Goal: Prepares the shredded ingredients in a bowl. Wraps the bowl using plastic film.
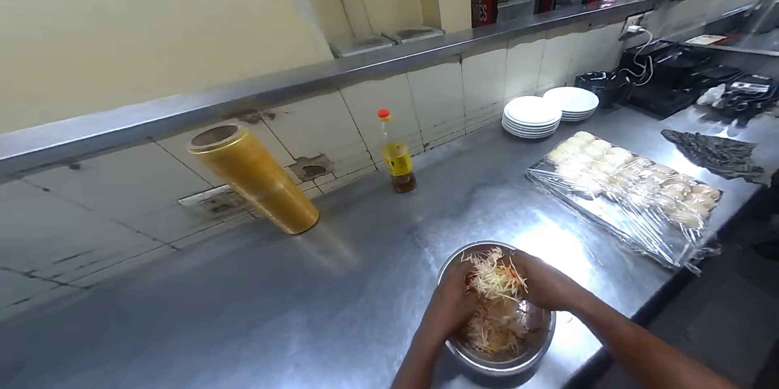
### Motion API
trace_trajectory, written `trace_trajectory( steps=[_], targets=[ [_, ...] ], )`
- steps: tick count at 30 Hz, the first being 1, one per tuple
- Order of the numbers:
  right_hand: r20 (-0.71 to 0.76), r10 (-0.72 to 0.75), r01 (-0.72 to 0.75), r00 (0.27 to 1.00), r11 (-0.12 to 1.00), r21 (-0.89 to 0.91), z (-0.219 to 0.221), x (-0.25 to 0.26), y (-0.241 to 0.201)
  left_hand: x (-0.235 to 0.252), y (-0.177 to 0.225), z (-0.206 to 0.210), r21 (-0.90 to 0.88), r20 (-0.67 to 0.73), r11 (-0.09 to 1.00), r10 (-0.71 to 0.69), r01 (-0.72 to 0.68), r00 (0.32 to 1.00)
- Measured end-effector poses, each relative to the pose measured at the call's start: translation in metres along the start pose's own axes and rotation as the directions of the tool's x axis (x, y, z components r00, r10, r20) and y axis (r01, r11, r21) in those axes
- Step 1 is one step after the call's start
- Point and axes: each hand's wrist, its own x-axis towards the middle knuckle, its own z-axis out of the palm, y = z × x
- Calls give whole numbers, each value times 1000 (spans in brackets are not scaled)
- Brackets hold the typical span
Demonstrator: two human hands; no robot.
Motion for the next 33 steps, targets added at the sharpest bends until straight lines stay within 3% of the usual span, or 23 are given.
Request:
trace_trajectory(
  steps=[3, 5, 10, 14, 16, 19, 23, 28, 31, 33],
  targets=[
    [-106, -27, 26, 994, 1000, -12, 3, -5, -6, -10, 2, -6, -42, -1, 998, 57, -57, 998],
    [-81, -26, 26, 996, 1000, 2, 10, -4, -5, -16, 1, -9, -51, 22, 997, 59, -58, 998],
    [-139, -18, 33, 990, 994, 103, 16, 14, 4, -11, -13, -6, -25, 37, 999, -39, 40, 999],
    [-1, 113, -113, 994, 994, 0, 42, 60, 33, 19, -26, 19, 98, 126, 967, -245, 233, 961],
    [122, 138, -134, 983, 990, -43, 56, 73, 37, 38, -35, 38, 111, 154, 961, -268, 253, 951],
    [109, 93, -93, 990, 996, 3, 56, 75, 37, 48, -46, 48, -3, 92, 987, -161, 162, 983],
    [28, 56, -56, 998, 998, 1, 13, 50, 13, 25, -27, 24, -136, -38, 989, -71, 65, 997],
    [30, -32, 31, 999, 999, 36, -12, 8, -28, 3, -14, 0, -148, 35, 987, 74, -68, 997],
    [31, -100, 95, 995, 987, 130, -5, 3, -18, -4, -18, -9, -56, 136, 998, 28, -20, 990],
    [16, -26, 24, 1000, 990, 140, 2, 4, -6, -5, -21, -10, 10, 138, 998, -67, 66, 988]
  ],
)
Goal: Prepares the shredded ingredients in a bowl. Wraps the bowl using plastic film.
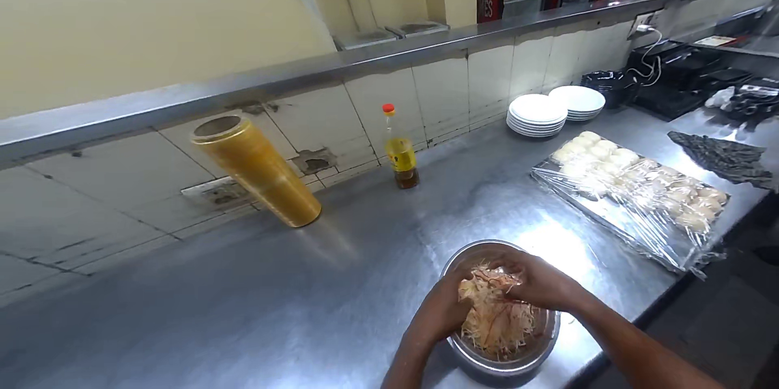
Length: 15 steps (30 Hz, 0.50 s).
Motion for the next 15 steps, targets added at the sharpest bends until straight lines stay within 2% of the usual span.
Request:
trace_trajectory(
  steps=[2, 4, 6, 9, 12, 15],
  targets=[
    [50, 146, -139, 988, 983, -119, 8, 2, 16, 4, -2, 4, 57, 8, 993, -107, 106, 994],
    [132, 294, -252, 947, 931, -262, 29, 9, 34, 14, -3, 18, 72, 54, 978, -199, 195, 978],
    [142, 363, -308, 921, 900, -307, 61, 18, 47, 31, -9, 43, 42, 88, 975, -222, 219, 971],
    [61, 333, -311, 941, 922, -229, 72, 28, 50, 47, -12, 62, -75, 39, 982, -168, 171, 985],
    [-49, 213, -219, 976, 963, -156, 46, 26, 49, 37, -8, 44, -157, -21, 986, -57, 53, 998],
    [-24, 98, -101, 995, 985, -139, 12, 12, 27, 24, 4, 21, -113, -81, 993, 11, -20, 997]
  ],
)
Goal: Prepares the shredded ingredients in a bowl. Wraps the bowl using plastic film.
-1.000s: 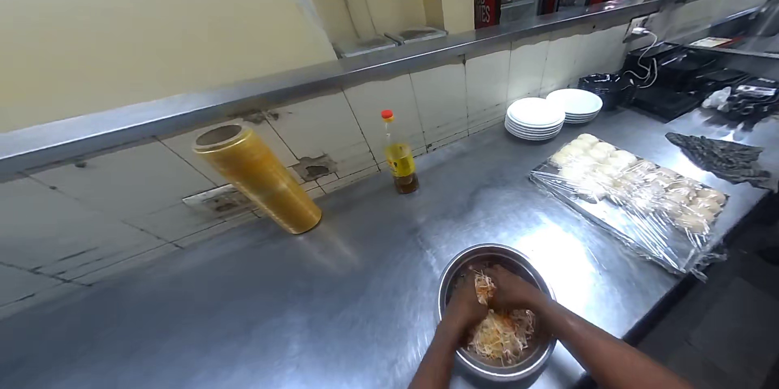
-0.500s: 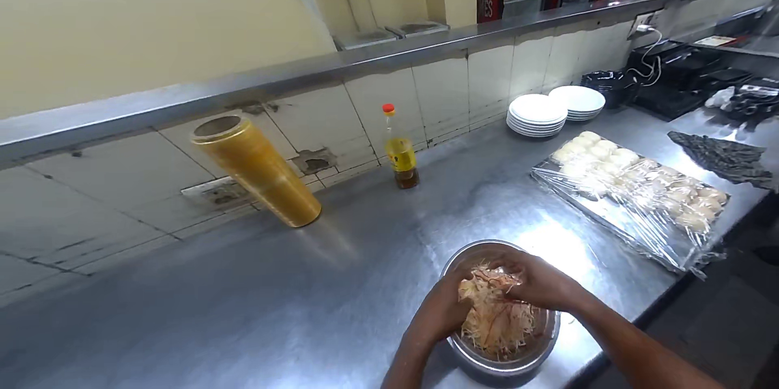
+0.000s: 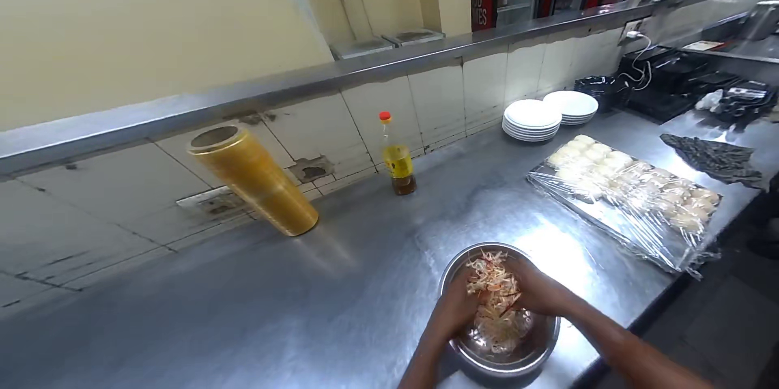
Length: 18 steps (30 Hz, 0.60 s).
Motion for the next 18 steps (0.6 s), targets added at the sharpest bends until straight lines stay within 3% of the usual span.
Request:
trace_trajectory(
  steps=[7, 11, 15, 18],
  targets=[
    [-238, -130, 162, 963, 979, 121, -20, -23, -21, -20, 22, -13, -18, -141, 994, 104, -108, 984],
    [-48, -106, 112, 993, 983, 148, -10, -16, -9, -20, 14, -12, -19, -73, 993, 113, -115, 991],
    [29, 183, -184, 983, 982, 51, -1, 9, 12, 10, -19, 16, -45, 82, 996, -70, 74, 994],
    [101, 147, -149, 984, 989, 15, 29, 38, 27, 38, -28, 39, -107, 37, 985, -130, 133, 991]
  ],
)
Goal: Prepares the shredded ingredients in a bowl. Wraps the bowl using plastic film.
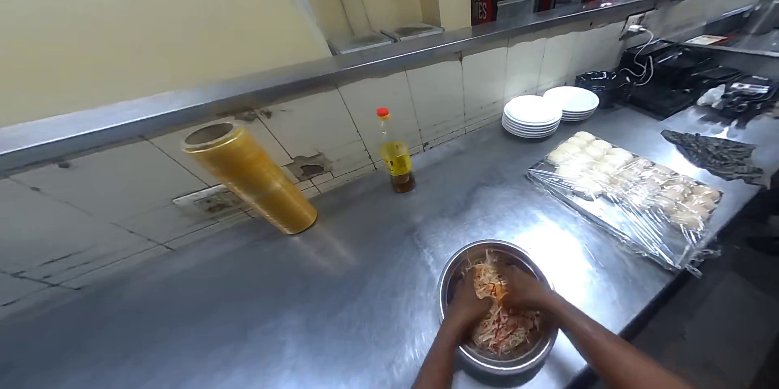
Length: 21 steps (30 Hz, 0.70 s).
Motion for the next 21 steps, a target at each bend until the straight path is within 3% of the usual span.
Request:
trace_trajectory(
  steps=[2, 5, 8, 13, 16, 18, 20, 21],
  targets=[
    [-28, -79, 80, 996, 996, 30, 8, 5, -4, 2, 3, 1, -58, -29, 997, 47, -48, 999],
    [-128, -161, 169, 979, 984, 61, -16, -11, -16, -11, 13, -18, -18, -122, 990, 136, -140, 983],
    [-118, -187, 199, 975, 975, 99, -44, -47, -35, -39, 35, -35, 77, -155, 980, 194, -184, 969],
    [-314, -173, 206, 934, 976, 75, -59, -79, -51, -68, 59, -40, 84, -230, 951, 309, -298, 923],
    [-231, -139, 162, 963, 983, 86, -49, -75, -47, -77, 62, -35, 111, -352, 900, 432, -421, 830],
    [-263, -121, 153, 957, 983, 104, -43, -75, -43, -79, 63, -31, 111, -406, 872, 477, -477, 779],
    [-259, -111, 132, 959, 989, 68, -39, -74, -38, -81, 64, -29, 82, -408, 869, 477, -489, 779],
    [-187, -75, 80, 979, 997, 18, -38, -72, -37, -81, 63, -28, 86, -402, 865, 484, -494, 777]
  ],
)
